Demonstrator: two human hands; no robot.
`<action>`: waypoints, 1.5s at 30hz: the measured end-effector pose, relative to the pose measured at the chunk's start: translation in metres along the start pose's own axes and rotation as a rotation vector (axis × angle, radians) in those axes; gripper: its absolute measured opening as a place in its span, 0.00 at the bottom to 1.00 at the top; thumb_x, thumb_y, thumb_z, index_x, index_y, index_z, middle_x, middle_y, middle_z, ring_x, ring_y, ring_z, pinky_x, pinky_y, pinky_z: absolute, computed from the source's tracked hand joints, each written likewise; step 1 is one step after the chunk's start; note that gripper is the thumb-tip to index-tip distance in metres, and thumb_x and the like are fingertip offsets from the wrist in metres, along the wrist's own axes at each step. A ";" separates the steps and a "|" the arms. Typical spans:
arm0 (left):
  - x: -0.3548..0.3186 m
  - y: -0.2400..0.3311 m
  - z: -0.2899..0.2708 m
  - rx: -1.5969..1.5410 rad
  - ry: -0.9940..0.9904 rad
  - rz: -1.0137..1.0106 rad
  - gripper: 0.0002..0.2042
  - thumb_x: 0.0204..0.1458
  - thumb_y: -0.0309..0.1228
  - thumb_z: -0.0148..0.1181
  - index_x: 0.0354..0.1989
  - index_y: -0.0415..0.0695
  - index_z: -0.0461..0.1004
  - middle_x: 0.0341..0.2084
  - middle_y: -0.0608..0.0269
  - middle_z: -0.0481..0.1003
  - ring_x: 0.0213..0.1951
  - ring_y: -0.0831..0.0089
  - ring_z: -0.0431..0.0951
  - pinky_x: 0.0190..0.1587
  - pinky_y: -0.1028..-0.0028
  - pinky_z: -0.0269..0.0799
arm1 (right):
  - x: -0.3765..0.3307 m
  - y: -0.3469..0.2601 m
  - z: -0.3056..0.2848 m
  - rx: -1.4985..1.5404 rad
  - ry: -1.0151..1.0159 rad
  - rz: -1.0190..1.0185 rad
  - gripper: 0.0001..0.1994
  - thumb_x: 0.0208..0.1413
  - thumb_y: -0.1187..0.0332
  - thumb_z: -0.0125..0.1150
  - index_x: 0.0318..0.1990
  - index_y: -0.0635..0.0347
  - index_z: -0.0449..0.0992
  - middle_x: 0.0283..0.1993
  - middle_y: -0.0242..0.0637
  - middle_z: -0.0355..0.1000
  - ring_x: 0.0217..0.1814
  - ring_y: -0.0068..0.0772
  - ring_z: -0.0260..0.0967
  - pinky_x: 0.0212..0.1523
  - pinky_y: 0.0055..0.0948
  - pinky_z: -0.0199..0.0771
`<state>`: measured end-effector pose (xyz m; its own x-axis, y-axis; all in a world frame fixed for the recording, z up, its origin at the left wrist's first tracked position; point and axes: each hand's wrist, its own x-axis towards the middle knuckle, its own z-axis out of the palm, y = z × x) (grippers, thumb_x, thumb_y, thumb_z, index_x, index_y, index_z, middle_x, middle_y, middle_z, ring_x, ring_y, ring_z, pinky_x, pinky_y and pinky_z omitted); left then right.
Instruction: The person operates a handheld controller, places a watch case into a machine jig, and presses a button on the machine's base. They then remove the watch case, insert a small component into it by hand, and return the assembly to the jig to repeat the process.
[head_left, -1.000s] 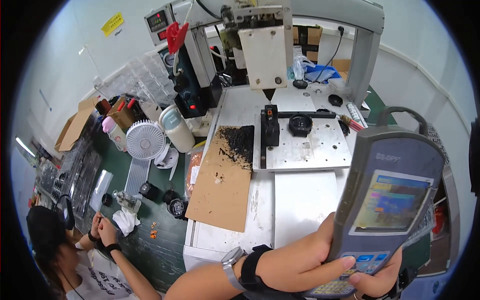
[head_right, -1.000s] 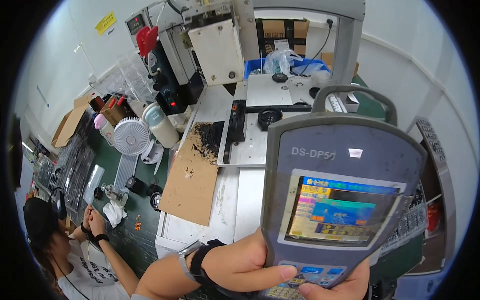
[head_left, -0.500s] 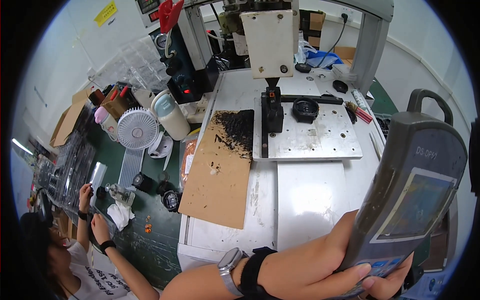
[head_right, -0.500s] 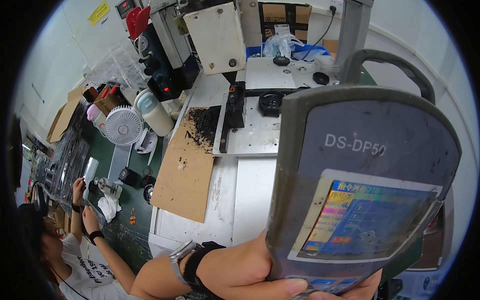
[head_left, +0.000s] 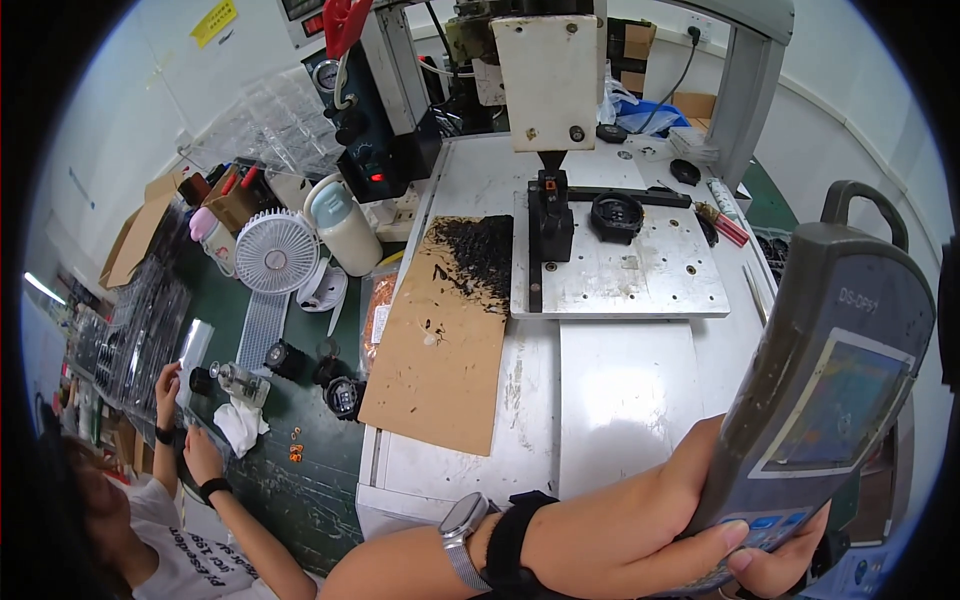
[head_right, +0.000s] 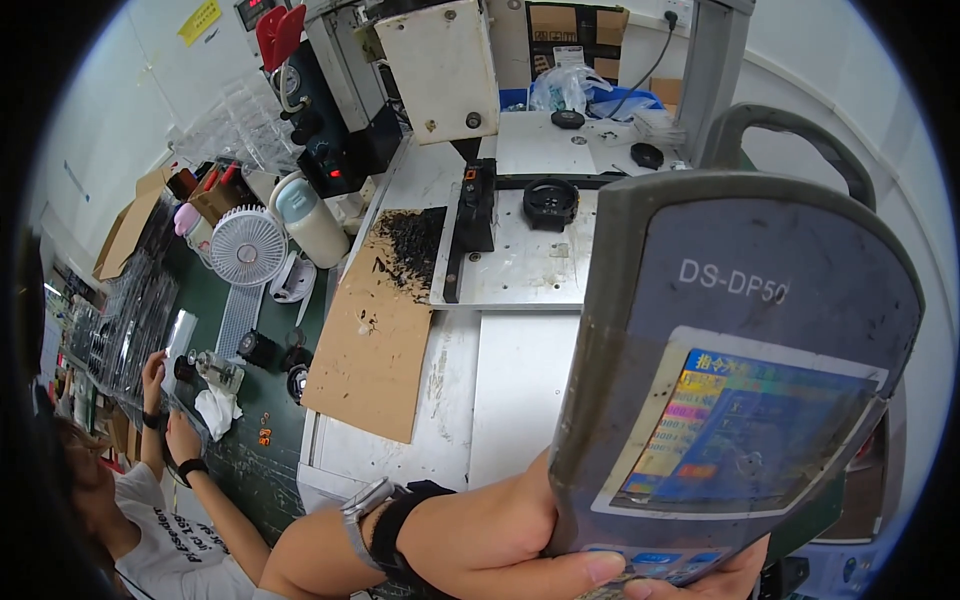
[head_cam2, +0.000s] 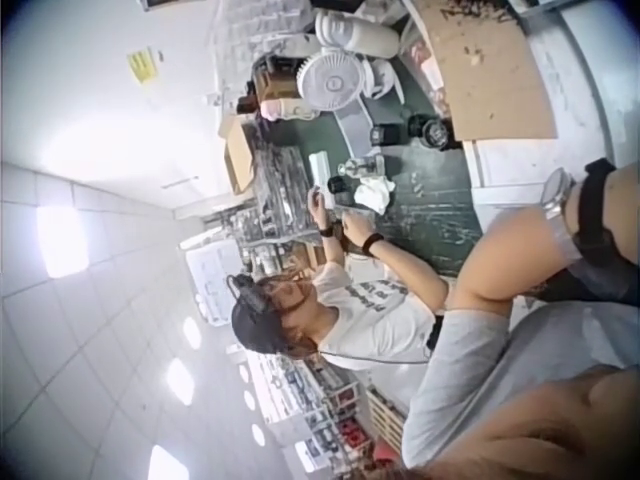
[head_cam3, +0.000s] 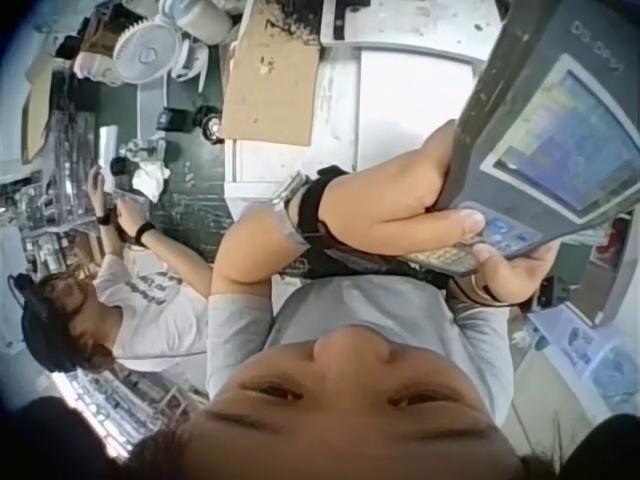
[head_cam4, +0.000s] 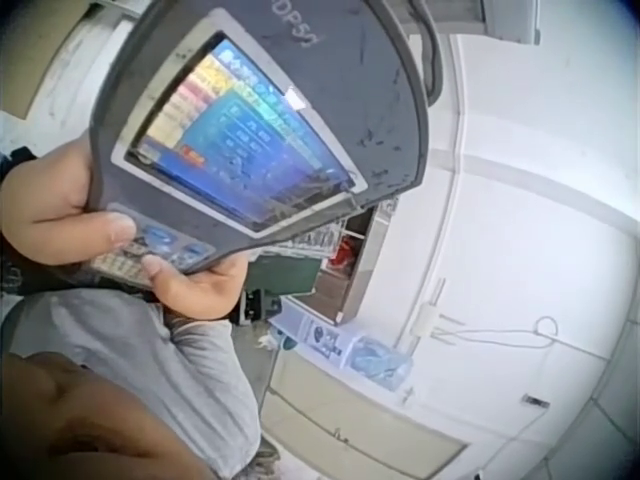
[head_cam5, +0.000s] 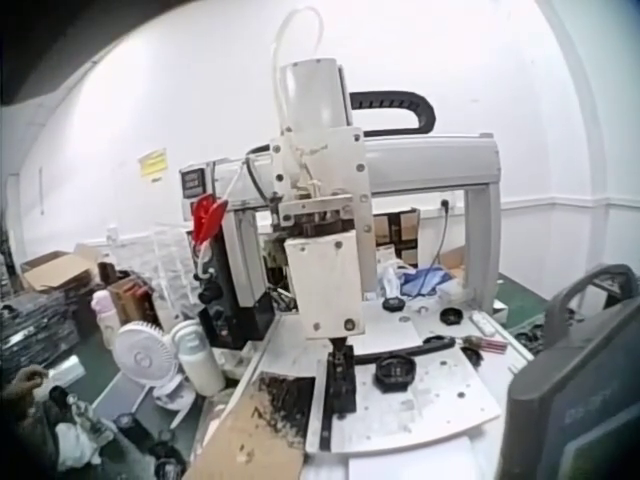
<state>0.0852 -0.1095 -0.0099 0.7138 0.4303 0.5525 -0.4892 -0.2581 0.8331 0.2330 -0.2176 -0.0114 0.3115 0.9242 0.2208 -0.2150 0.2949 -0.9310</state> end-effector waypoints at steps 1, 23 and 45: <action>0.000 0.001 0.000 -0.010 0.002 -0.014 0.30 0.53 0.29 0.52 0.61 0.32 0.46 0.51 0.48 0.58 0.53 0.63 0.61 0.55 0.72 0.55 | 0.000 0.000 0.000 0.005 0.001 0.003 0.32 0.36 0.79 0.63 0.54 0.77 0.61 0.50 0.56 0.67 0.50 0.47 0.68 0.52 0.39 0.67; -0.004 -0.003 0.000 -0.065 -0.056 -0.125 0.31 0.51 0.26 0.54 0.58 0.30 0.44 0.43 0.46 0.65 0.45 0.69 0.67 0.47 0.73 0.62 | -0.006 -0.005 0.002 0.033 0.138 0.143 0.36 0.25 0.80 0.59 0.53 0.74 0.63 0.47 0.47 0.70 0.49 0.41 0.68 0.53 0.35 0.65; -0.005 -0.004 -0.003 -0.132 -0.120 -0.090 0.32 0.44 0.24 0.52 0.55 0.27 0.43 0.30 0.44 0.68 0.31 0.60 0.73 0.34 0.70 0.68 | -0.012 -0.006 -0.011 -0.053 0.139 0.165 0.37 0.25 0.81 0.64 0.52 0.76 0.61 0.44 0.51 0.70 0.46 0.41 0.70 0.49 0.38 0.70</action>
<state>0.0821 -0.1078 -0.0164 0.8087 0.3382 0.4814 -0.4762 -0.1041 0.8731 0.2403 -0.2332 -0.0113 0.4018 0.9154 0.0255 -0.2260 0.1261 -0.9659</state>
